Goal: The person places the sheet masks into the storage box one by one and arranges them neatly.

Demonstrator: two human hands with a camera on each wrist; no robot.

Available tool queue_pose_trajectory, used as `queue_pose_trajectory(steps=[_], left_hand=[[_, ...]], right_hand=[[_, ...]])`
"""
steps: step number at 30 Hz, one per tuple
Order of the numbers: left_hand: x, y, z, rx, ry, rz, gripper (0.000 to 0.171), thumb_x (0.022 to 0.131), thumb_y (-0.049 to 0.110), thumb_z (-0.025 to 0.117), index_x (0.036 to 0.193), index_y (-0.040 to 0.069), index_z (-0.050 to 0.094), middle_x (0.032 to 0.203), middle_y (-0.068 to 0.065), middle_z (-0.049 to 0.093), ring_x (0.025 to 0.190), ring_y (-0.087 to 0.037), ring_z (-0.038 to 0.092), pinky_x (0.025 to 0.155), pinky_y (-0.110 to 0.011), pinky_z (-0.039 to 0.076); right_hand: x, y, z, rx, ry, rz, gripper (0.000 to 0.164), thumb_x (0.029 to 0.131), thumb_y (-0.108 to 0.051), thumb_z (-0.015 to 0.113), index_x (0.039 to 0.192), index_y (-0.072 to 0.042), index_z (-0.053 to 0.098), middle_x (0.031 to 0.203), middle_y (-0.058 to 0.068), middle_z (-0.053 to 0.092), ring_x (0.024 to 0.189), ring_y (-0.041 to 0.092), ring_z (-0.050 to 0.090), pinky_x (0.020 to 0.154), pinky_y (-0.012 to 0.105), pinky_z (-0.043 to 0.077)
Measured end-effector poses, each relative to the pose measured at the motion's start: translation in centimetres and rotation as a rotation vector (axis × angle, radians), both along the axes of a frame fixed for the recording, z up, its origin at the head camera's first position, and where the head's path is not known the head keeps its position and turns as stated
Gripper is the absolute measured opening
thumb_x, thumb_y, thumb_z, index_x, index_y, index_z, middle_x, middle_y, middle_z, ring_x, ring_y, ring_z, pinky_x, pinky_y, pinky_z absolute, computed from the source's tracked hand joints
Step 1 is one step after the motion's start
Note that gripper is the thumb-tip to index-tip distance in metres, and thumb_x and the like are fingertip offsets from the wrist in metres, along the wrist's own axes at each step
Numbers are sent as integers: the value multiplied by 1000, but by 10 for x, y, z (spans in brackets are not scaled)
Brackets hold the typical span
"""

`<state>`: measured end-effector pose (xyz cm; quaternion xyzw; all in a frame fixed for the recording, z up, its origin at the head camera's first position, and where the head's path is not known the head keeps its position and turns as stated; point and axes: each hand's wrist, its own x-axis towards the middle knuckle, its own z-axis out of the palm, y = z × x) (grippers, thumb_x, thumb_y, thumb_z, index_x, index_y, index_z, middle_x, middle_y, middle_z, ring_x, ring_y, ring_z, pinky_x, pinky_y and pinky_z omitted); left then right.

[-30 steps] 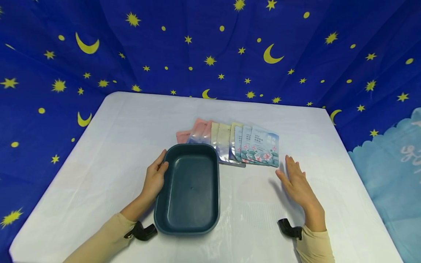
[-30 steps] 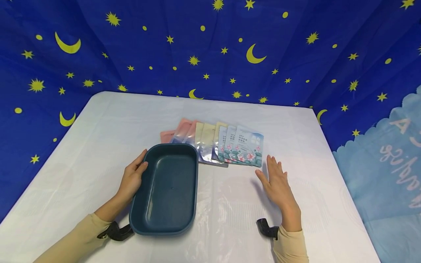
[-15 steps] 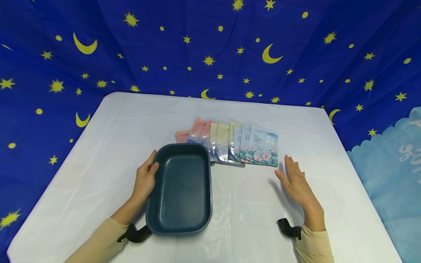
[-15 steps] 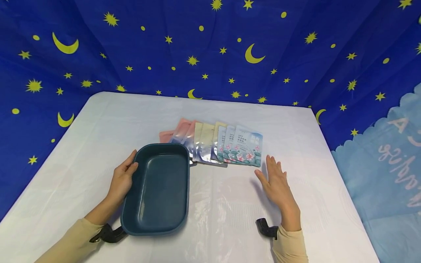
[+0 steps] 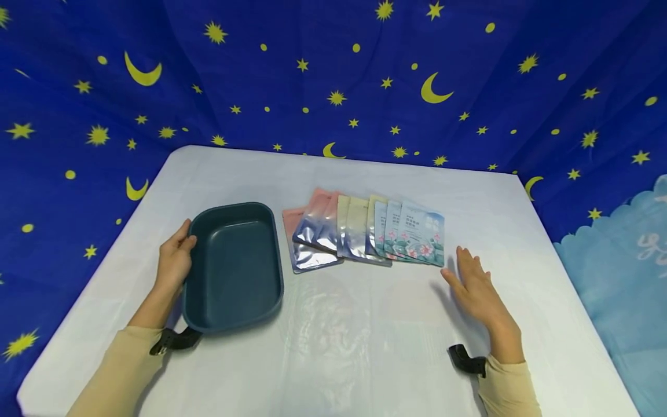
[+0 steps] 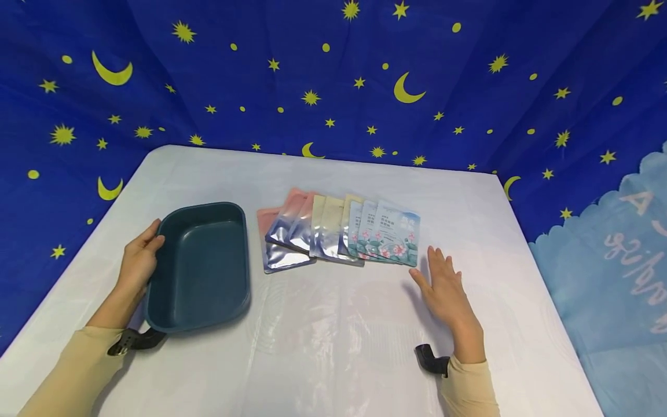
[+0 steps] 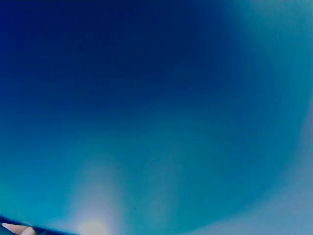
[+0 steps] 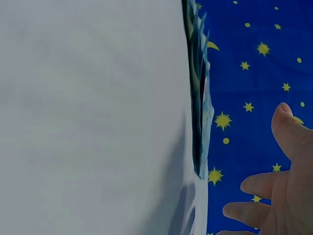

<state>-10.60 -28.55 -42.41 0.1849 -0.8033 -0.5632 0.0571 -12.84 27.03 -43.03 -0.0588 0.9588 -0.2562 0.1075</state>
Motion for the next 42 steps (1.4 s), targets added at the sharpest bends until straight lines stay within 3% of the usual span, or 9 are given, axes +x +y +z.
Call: queue_pose_trajectory(steps=[6, 11, 14, 19, 24, 27, 31, 34, 42], left_hand=[[-37, -11, 0, 9, 35, 0, 50, 106, 9, 33, 153, 2, 18, 161, -11, 15, 149, -27, 11, 124, -36, 12], [-54, -16, -3, 33, 52, -15, 51, 106, 10, 33, 153, 2, 15, 161, -10, 12, 150, -26, 9, 124, -34, 9], [-52, -20, -5, 51, 46, -33, 51, 107, 13, 30, 154, 3, 11, 162, -10, 7, 150, -25, 4, 124, -33, 5], [-35, -24, -9, 126, 35, -95, 54, 108, 20, 28, 154, 4, 5, 162, -11, -2, 150, -24, -4, 123, -32, -2], [-17, -19, -10, 243, 32, -181, 59, 108, 22, 30, 154, 7, -2, 162, -8, -11, 149, -21, -13, 122, -32, -7], [-12, -15, -12, 289, 34, -189, 61, 108, 24, 32, 155, 9, -4, 162, -6, -12, 149, -20, -15, 122, -31, -8], [-15, -9, -15, 292, 43, -177, 60, 108, 24, 33, 155, 9, -1, 163, -6, -8, 150, -20, -12, 123, -34, -6], [-20, -9, -15, 289, 45, -173, 58, 108, 21, 32, 155, 8, 2, 164, -7, -5, 150, -21, -9, 124, -36, -5], [-27, -10, -13, 320, 34, -152, 57, 107, 20, 34, 156, 10, 6, 164, -6, -2, 151, -19, -7, 124, -37, -3]], right_hand=[[-13, 10, 2, 23, -27, 2, 82, 103, -53, 32, 154, 4, 2, 158, 34, -1, 142, 57, -5, 110, 74, -1], [-28, 15, 0, 35, -29, -2, 85, 103, -55, 32, 154, 7, 3, 157, 35, 0, 142, 57, -6, 112, 72, 1], [-36, 13, -1, 28, -34, 3, 86, 103, -54, 32, 152, 10, 3, 156, 36, 1, 142, 57, -6, 113, 71, 2], [-43, 8, -1, 45, -54, 1, 88, 103, -53, 33, 149, 16, 4, 155, 39, 2, 142, 58, -3, 116, 66, 3], [-47, 1, -1, 115, -45, -86, 94, 100, -58, 38, 149, 17, 9, 150, 44, 14, 134, 60, 17, 106, 69, 25], [-50, -3, -3, 134, -68, -123, 98, 97, -61, 43, 148, 18, 14, 140, 49, 22, 122, 61, 29, 98, 69, 35], [-57, -8, -4, 176, -110, -154, 103, 90, -65, 53, 144, 20, 26, 130, 47, 34, 104, 50, 48, 86, 62, 46], [-62, -12, -6, 223, -92, -188, 96, 83, -61, 66, 135, 16, 44, 121, 41, 46, 90, 39, 49, 73, 51, 48], [-75, -27, -2, 181, -48, -261, 81, 75, -38, 83, 120, 21, 52, 112, 38, 59, 93, 43, 58, 80, 53, 49]])
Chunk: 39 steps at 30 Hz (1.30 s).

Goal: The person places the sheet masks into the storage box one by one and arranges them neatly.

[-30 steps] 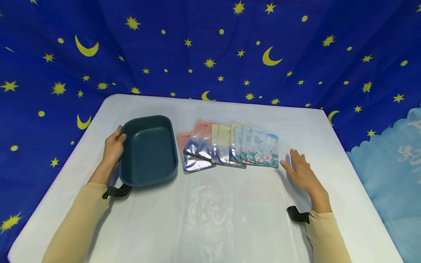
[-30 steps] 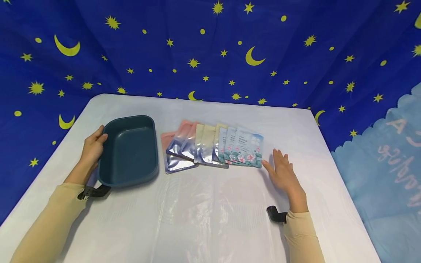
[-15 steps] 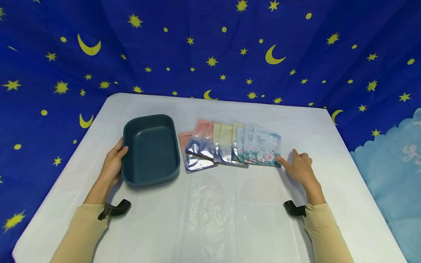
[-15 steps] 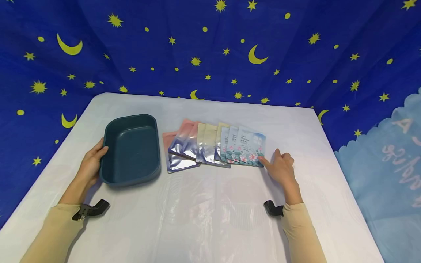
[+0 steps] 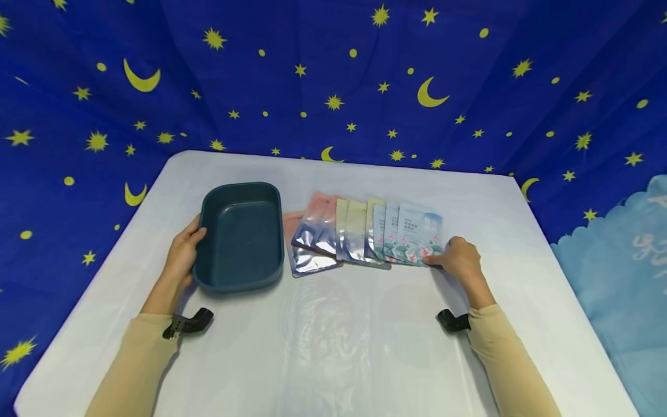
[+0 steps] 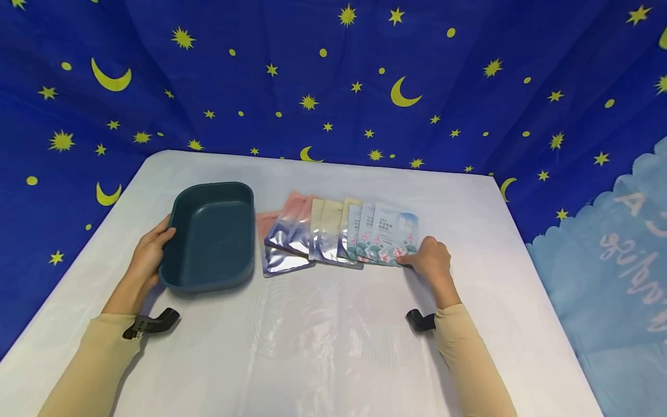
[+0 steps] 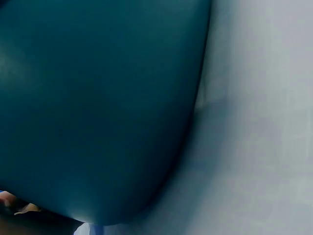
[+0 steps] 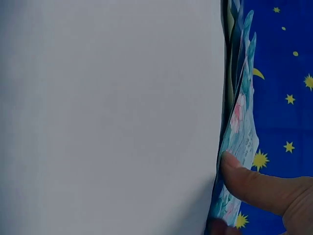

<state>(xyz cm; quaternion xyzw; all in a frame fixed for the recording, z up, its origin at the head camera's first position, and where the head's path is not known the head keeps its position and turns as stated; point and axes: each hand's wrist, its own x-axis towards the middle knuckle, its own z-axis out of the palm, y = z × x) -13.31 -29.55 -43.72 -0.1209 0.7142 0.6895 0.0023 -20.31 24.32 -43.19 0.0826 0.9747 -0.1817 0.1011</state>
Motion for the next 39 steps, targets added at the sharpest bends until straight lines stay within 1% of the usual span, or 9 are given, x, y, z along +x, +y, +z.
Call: queue_pose_trajectory(steps=[3, 7, 14, 17, 20, 23, 29, 35, 39], left_hand=[[-1, -1, -1, 2, 3, 0, 57, 107, 19, 34, 156, 10, 6, 164, -5, -1, 151, -19, -7, 124, -37, -4], [-2, -1, -2, 2, 8, -1, 57, 107, 19, 34, 156, 10, 6, 164, -5, -1, 151, -19, -8, 124, -37, -5], [-1, -1, -1, 2, 13, 3, 57, 107, 19, 34, 156, 9, 6, 164, -6, -1, 151, -19, -8, 124, -36, -6], [-1, 0, -1, 4, 10, 4, 57, 107, 19, 35, 156, 9, 6, 164, -6, -1, 151, -19, -8, 124, -36, -6], [0, 0, 0, 3, 1, 6, 57, 107, 20, 35, 156, 9, 7, 164, -6, -1, 151, -19, -8, 124, -36, -5], [-1, 1, 0, 4, -8, 12, 56, 107, 19, 34, 156, 11, 7, 164, -5, 0, 151, -19, -7, 124, -37, -4], [-4, 3, 3, -47, -22, 24, 55, 107, 19, 34, 156, 11, 10, 164, -6, 3, 151, -20, -3, 124, -38, -1], [-8, 8, 7, -68, -22, 48, 54, 107, 19, 33, 155, 9, 12, 163, -9, 5, 151, -21, -1, 124, -38, 1], [-10, 9, 9, -69, -34, 62, 53, 107, 19, 34, 155, 10, 14, 163, -8, 7, 151, -20, 0, 124, -38, 1]], right_hand=[[-2, -3, 2, -15, -11, -25, 72, 73, -35, 85, 112, 18, 56, 100, 32, 61, 81, 34, 55, 70, 45, 49], [-5, -5, 5, 23, -57, -39, 59, 73, -38, 85, 99, 9, 59, 84, 18, 57, 70, 25, 47, 57, 34, 41], [-6, -3, 6, 11, -127, -6, 58, 76, -40, 82, 103, 6, 59, 89, 17, 59, 73, 25, 49, 59, 33, 42], [-5, 1, 4, -28, -122, -17, 44, 81, -36, 77, 96, 2, 59, 83, 14, 59, 72, 24, 51, 58, 32, 41], [-3, 5, 2, -80, -62, -44, 29, 90, -29, 69, 90, -1, 62, 72, 9, 65, 65, 20, 57, 53, 31, 41], [-1, 8, 3, -171, 46, -46, 22, 95, -19, 62, 93, 2, 67, 69, 11, 71, 57, 19, 65, 54, 33, 47], [3, 10, 13, -423, 218, -97, 26, 95, -6, 61, 113, 12, 66, 83, 21, 72, 53, 7, 67, 61, 31, 59], [2, -13, 38, -818, 348, -220, 27, 95, 0, 58, 118, 14, 62, 71, -7, 66, 54, 0, 66, 59, 19, 57], [1, -51, 52, -1006, 411, -193, 25, 94, 4, 58, 116, 17, 61, 69, -11, 66, 55, 3, 67, 59, 18, 57]])
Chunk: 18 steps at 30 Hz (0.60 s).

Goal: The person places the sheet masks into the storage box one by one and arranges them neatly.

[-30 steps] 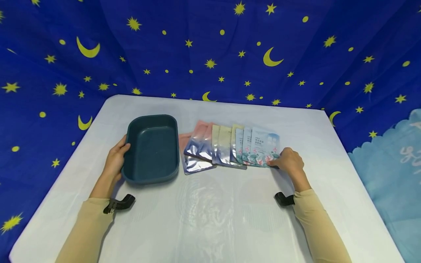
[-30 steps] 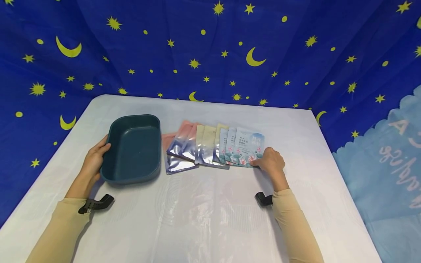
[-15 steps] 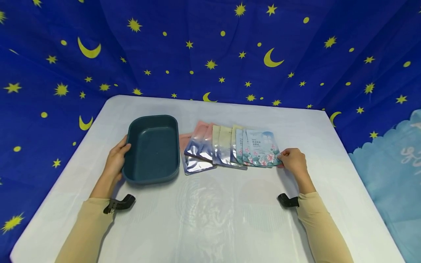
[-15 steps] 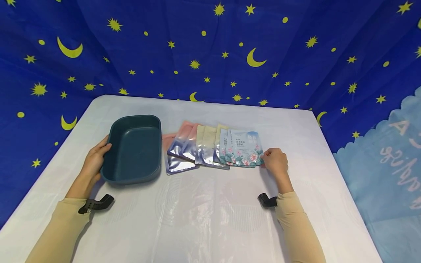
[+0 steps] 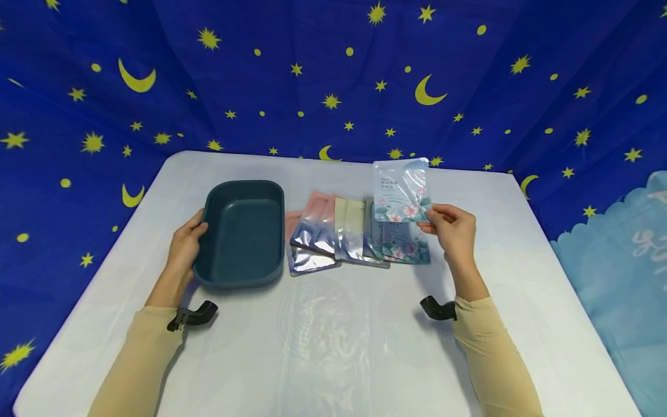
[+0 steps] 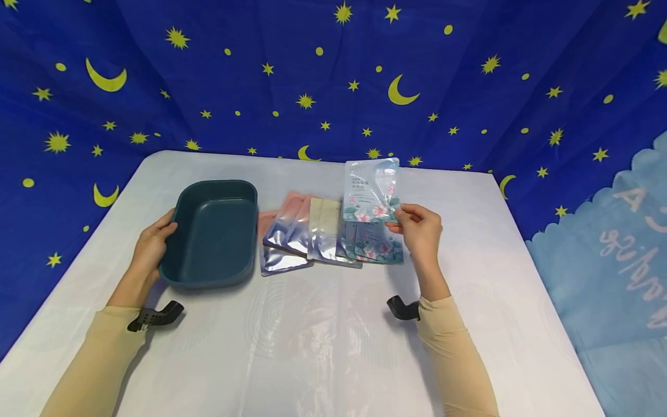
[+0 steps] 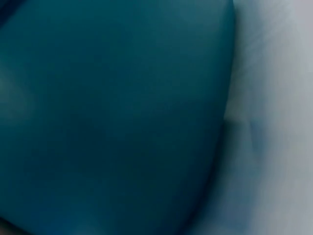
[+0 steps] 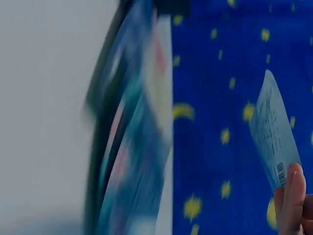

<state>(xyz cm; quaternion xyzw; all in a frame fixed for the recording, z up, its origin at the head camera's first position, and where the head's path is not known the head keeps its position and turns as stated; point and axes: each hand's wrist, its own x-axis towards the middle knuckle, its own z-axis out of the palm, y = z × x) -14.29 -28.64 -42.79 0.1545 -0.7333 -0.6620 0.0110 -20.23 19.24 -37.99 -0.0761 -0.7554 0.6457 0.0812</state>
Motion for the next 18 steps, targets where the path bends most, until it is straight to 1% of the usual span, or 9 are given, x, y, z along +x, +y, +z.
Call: queue_pose_trajectory(steps=[2, 4, 6, 8, 10, 12, 15, 17, 18], left_hand=[[0, 0, 0, -3, -8, 7, 54, 106, 20, 35, 155, 10, 15, 163, -7, 7, 151, -20, 0, 124, -37, 1], [-1, 0, -1, 10, -12, 9, 54, 106, 20, 35, 155, 11, 16, 163, -7, 7, 151, -20, 0, 124, -37, 1], [-3, 1, -1, 27, -13, 9, 54, 106, 19, 36, 156, 12, 16, 164, -6, 7, 151, -19, 1, 124, -37, 2], [-4, 2, -1, 57, -9, 8, 54, 106, 18, 36, 156, 12, 15, 164, -5, 7, 151, -18, 1, 124, -36, 2], [-5, 4, -1, 72, -7, 13, 53, 106, 18, 36, 155, 12, 15, 164, -5, 7, 151, -18, 1, 124, -35, 3], [-5, 4, 0, 71, -8, 23, 53, 106, 18, 36, 155, 12, 16, 164, -5, 8, 151, -17, 2, 124, -34, 3], [-3, 4, 1, 88, -5, 32, 53, 106, 17, 36, 155, 11, 17, 163, -5, 9, 151, -17, 4, 124, -34, 5], [-1, 4, 2, 106, -6, 34, 53, 106, 18, 36, 155, 11, 17, 164, -5, 9, 151, -17, 5, 124, -35, 7], [0, 3, 2, 113, -4, 31, 53, 106, 18, 36, 155, 11, 16, 164, -5, 9, 151, -17, 5, 124, -35, 8]], right_hand=[[-1, -25, 4, -53, 43, 57, 24, 94, 6, 58, 113, 18, 61, 69, -9, 66, 55, 4, 68, 59, 20, 58], [-1, -52, 6, -96, 77, 131, 22, 93, 7, 58, 111, 19, 61, 69, -5, 67, 55, 5, 68, 59, 21, 58], [-1, -83, 7, -118, 92, 198, 20, 92, 9, 58, 108, 19, 63, 71, 4, 67, 54, 6, 68, 58, 23, 59], [1, -116, 6, -112, 99, 256, 19, 90, 10, 59, 107, 18, 65, 76, 16, 69, 53, 7, 68, 57, 25, 59], [4, -149, 3, -72, 114, 301, 18, 89, 10, 60, 104, 16, 67, 80, 25, 69, 51, 9, 67, 55, 25, 59], [7, -180, -2, 5, 137, 341, 17, 88, 8, 60, 101, 14, 69, 82, 27, 70, 51, 14, 68, 52, 25, 58], [14, -223, -8, 113, 132, 379, 16, 89, 6, 59, 99, 11, 70, 79, 23, 72, 53, 20, 70, 48, 23, 56], [20, -245, -11, 178, 123, 408, 16, 90, 4, 57, 98, 10, 71, 77, 19, 73, 55, 21, 71, 46, 20, 54], [23, -254, -13, 213, 121, 425, 16, 90, 4, 57, 98, 9, 71, 77, 18, 73, 56, 19, 71, 46, 18, 53]])
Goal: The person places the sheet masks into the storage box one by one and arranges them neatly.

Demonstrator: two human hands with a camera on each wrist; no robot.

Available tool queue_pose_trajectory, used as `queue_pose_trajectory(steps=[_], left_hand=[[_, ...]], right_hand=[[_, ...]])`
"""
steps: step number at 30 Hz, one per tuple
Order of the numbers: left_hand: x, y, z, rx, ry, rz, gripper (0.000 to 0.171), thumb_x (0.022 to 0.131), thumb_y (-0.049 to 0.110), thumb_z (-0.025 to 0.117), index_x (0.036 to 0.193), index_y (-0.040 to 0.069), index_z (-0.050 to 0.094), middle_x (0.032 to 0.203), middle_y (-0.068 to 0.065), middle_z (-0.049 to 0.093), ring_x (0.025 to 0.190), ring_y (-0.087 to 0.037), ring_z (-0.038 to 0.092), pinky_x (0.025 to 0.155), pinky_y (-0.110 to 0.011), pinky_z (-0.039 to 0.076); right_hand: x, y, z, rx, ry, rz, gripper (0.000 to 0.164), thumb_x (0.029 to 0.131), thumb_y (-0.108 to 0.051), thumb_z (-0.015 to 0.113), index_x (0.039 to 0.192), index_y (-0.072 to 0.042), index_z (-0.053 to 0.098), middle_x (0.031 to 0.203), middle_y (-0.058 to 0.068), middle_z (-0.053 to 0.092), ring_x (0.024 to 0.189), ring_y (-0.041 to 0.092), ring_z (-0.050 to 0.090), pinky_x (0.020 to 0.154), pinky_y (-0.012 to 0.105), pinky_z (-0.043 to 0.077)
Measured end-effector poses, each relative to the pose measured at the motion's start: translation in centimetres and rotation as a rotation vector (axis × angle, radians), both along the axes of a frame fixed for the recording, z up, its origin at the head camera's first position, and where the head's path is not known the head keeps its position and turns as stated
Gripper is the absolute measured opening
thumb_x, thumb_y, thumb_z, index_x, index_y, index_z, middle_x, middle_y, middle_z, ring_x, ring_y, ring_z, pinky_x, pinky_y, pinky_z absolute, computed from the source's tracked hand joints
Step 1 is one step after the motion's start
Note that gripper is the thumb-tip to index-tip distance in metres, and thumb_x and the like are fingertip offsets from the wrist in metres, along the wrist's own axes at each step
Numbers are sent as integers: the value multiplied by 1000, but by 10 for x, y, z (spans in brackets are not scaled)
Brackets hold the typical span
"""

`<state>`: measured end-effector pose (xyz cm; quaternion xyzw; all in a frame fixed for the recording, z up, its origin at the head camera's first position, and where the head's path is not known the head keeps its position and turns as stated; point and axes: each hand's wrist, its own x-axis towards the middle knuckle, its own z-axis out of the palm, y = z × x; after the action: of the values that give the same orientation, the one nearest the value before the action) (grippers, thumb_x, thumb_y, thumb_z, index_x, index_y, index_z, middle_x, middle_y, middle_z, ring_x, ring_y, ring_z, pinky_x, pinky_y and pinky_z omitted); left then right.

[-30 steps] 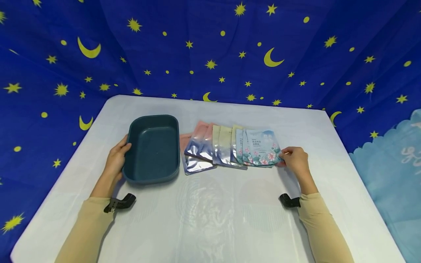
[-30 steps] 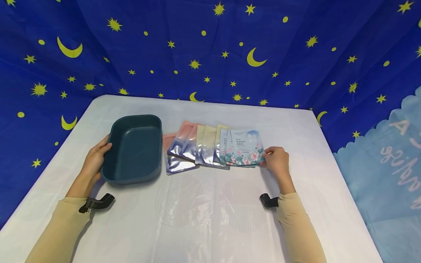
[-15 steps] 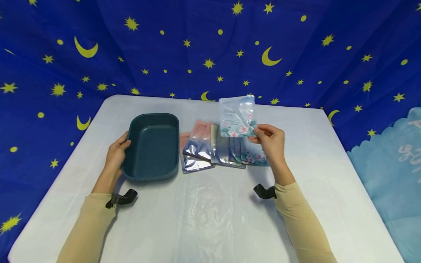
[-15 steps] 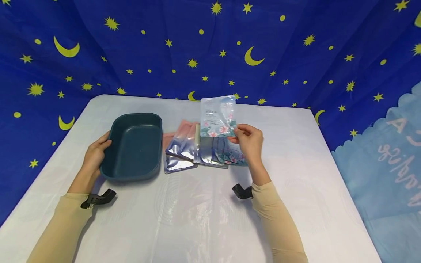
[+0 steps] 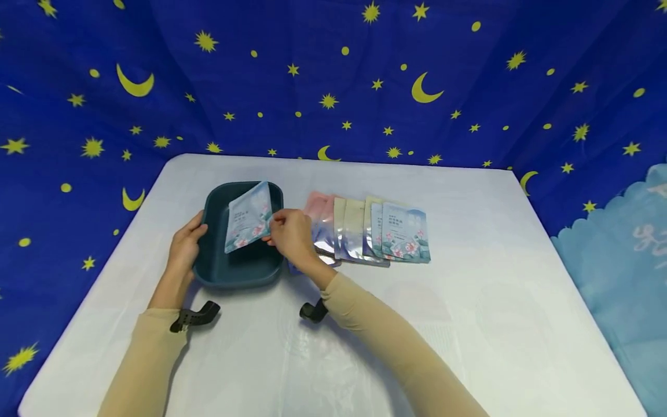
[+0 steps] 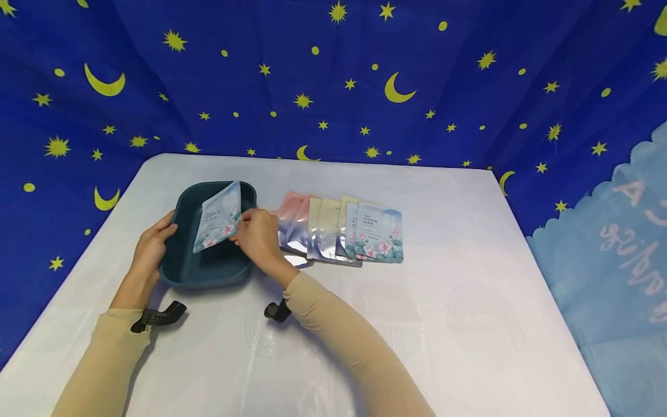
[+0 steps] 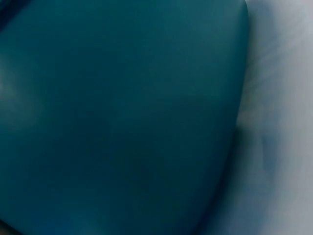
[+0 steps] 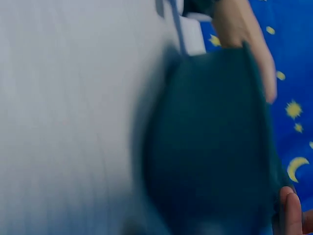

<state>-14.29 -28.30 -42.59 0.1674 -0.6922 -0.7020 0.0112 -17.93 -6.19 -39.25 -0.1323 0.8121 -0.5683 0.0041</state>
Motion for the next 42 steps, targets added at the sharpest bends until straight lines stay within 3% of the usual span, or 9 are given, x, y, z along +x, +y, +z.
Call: queue_pose_trajectory(steps=[5, 10, 14, 19, 23, 27, 31, 36, 42], left_hand=[[3, -2, -1, -13, 2, -5, 55, 106, 20, 37, 155, 10, 15, 164, -5, 6, 151, -17, 3, 124, -32, 8], [3, -2, -2, -45, -7, -1, 55, 106, 21, 37, 155, 10, 14, 164, -5, 5, 151, -18, 1, 124, -29, 6], [0, 1, -3, -18, 1, -1, 55, 106, 19, 37, 155, 10, 15, 164, -6, 6, 151, -17, 4, 123, -26, 10], [-3, 4, -4, -19, -1, 1, 54, 107, 19, 35, 156, 10, 14, 164, -6, 7, 151, -16, 5, 123, -26, 12], [-4, 4, -5, -7, -8, 17, 54, 106, 19, 37, 156, 12, 17, 164, -4, 9, 151, -14, 7, 123, -27, 11], [-1, 3, -5, 1, -32, 41, 54, 106, 20, 37, 156, 12, 17, 164, -2, 8, 151, -13, 4, 123, -27, 8], [2, 0, -4, 5, -51, 47, 54, 106, 19, 36, 156, 13, 16, 164, -1, 6, 151, -13, 3, 123, -27, 7], [1, 0, -5, -43, -44, 48, 53, 106, 18, 35, 156, 12, 17, 164, -3, 7, 151, -13, 1, 124, -29, 2], [-1, 3, -5, -57, -40, 38, 53, 106, 20, 35, 156, 11, 17, 164, -4, 9, 152, -16, 2, 124, -33, 2]], right_hand=[[10, -27, -8, 210, 116, 54, 21, 91, -1, 58, 72, 0, 67, 61, 5, 69, 48, 3, 61, 40, 10, 39], [16, -33, -4, 429, 167, 58, 42, 94, -16, 64, 55, -12, 47, 51, -4, 41, 40, 5, 37, 37, 16, 25], [10, -17, 4, 492, 239, 52, 30, 92, -20, 66, 65, -9, 63, 57, -2, 54, 47, 6, 47, 41, 16, 32], [-11, 42, 13, 436, 243, -34, 21, 90, -18, 70, 100, -1, 75, 80, 9, 74, 66, 16, 66, 56, 21, 50], [-33, 113, 13, 431, 170, -190, 30, 89, -19, 71, 110, 2, 72, 91, 15, 75, 79, 26, 72, 70, 36, 58], [-51, 187, 4, 592, 28, -341, 44, 91, -30, 69, 123, 0, 66, 107, 16, 73, 92, 34, 70, 74, 46, 57], [-53, 241, -9, 742, -161, -407, 57, 92, -39, 66, 134, -1, 57, 122, 19, 67, 101, 39, 66, 77, 50, 55], [-47, 275, -21, 820, -295, -435, 64, 92, -43, 63, 138, 1, 52, 133, 25, 58, 109, 44, 61, 81, 52, 53], [-37, 289, -29, 871, -367, -374, 66, 92, -49, 61, 133, 3, 56, 132, 28, 57, 99, 41, 62, 71, 46, 53]])
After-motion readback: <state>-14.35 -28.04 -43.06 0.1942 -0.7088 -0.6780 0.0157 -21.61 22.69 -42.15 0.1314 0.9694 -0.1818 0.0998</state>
